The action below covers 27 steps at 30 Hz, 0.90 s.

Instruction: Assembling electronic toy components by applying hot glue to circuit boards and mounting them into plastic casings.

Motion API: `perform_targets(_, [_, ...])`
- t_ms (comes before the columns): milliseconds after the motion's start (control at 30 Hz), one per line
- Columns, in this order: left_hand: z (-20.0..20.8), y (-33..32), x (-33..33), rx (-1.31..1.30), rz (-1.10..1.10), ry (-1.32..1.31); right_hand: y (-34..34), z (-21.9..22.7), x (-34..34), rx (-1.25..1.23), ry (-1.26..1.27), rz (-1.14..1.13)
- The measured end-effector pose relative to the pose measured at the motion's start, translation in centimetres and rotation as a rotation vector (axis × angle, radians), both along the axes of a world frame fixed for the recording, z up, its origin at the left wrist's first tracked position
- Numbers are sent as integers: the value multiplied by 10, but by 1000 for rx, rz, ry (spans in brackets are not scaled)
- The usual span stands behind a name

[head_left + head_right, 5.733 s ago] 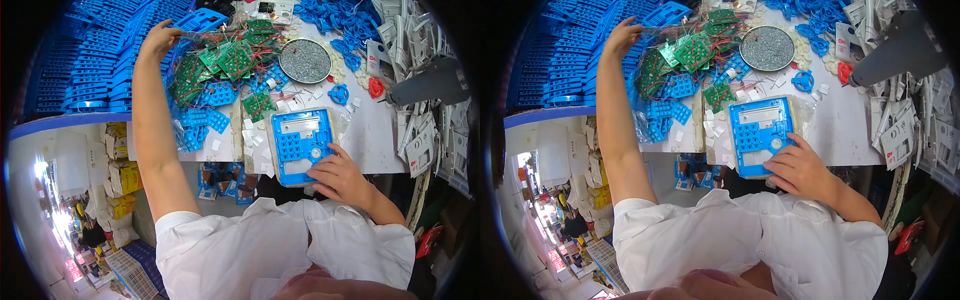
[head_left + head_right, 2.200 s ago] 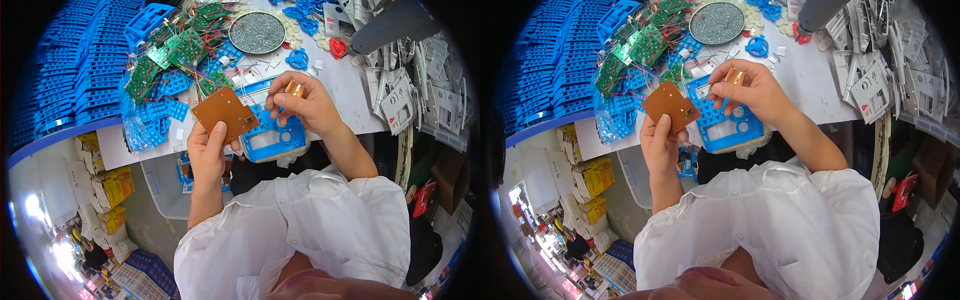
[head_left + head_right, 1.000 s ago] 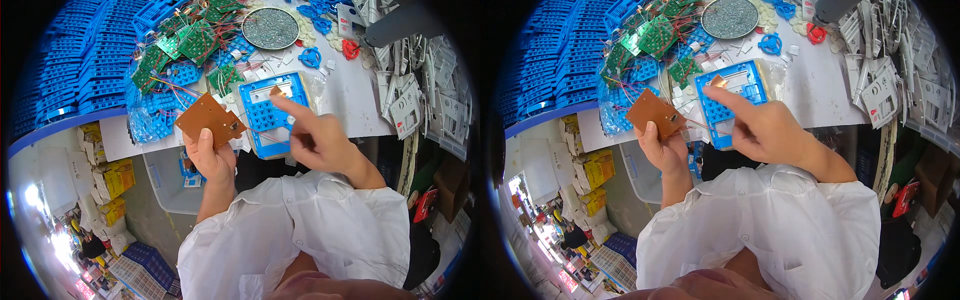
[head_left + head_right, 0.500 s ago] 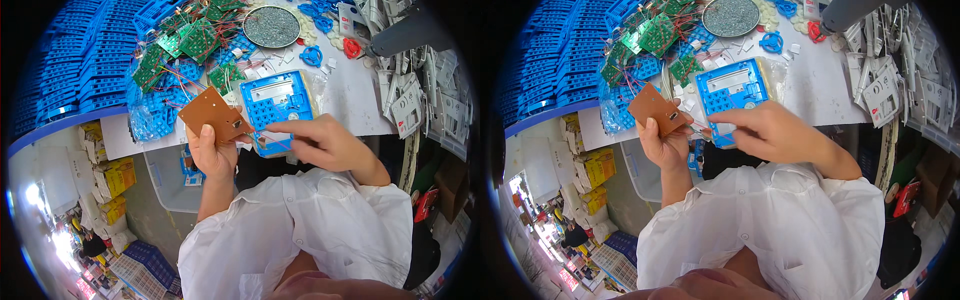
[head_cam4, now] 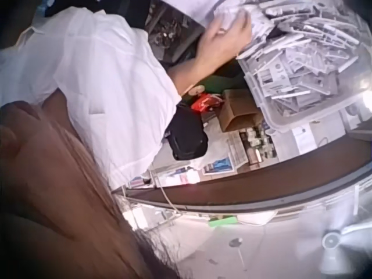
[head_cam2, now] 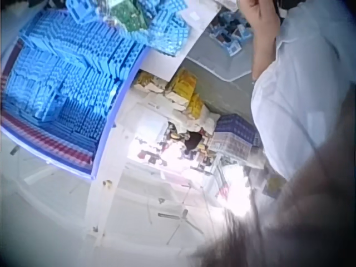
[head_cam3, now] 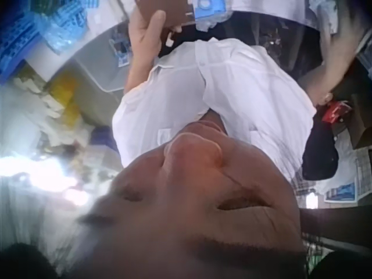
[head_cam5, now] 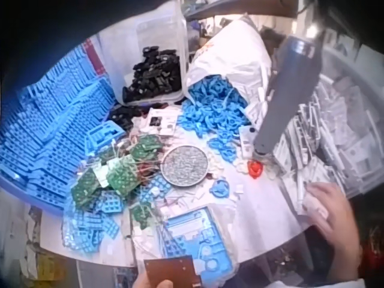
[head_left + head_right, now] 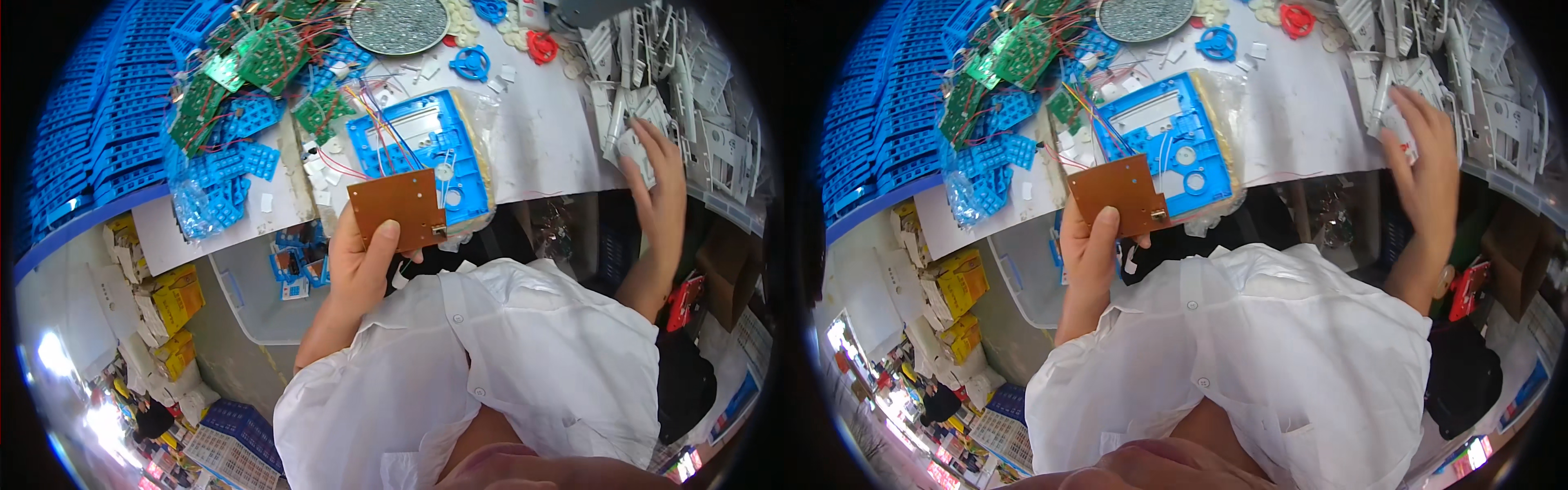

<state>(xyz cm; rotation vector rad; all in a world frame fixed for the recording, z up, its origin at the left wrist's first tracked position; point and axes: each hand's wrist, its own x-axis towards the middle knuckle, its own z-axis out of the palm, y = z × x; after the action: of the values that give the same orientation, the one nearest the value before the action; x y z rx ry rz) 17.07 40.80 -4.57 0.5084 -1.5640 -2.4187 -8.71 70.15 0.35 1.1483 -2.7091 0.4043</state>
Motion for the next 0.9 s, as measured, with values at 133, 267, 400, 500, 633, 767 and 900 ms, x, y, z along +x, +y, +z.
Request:
perform_targets(133, [-2,14,-3,-23,-146,-8,-59,-21,56,-379,-957,456])
perform_targets(267, [1,21,-4,-3,-109,-26,-109,-47,89,-697,-1953,74])
perform_targets(400, [-7,18,-4,104,19,41,-111,-58,97,-624,-1832,17])
perform_targets(500, [-19,19,3,200,-20,-8,-96,-60,102,-531,-1514,190])
perform_targets(633, [-12,23,5,169,-64,-40,-60,-61,53,-635,-1048,400])
perform_targets(767, [-14,22,5,75,-267,-46,-91,-64,56,-480,-944,654])
perform_targets(900, [-10,17,9,-24,-408,-175,-132,-54,71,-323,-1650,594])
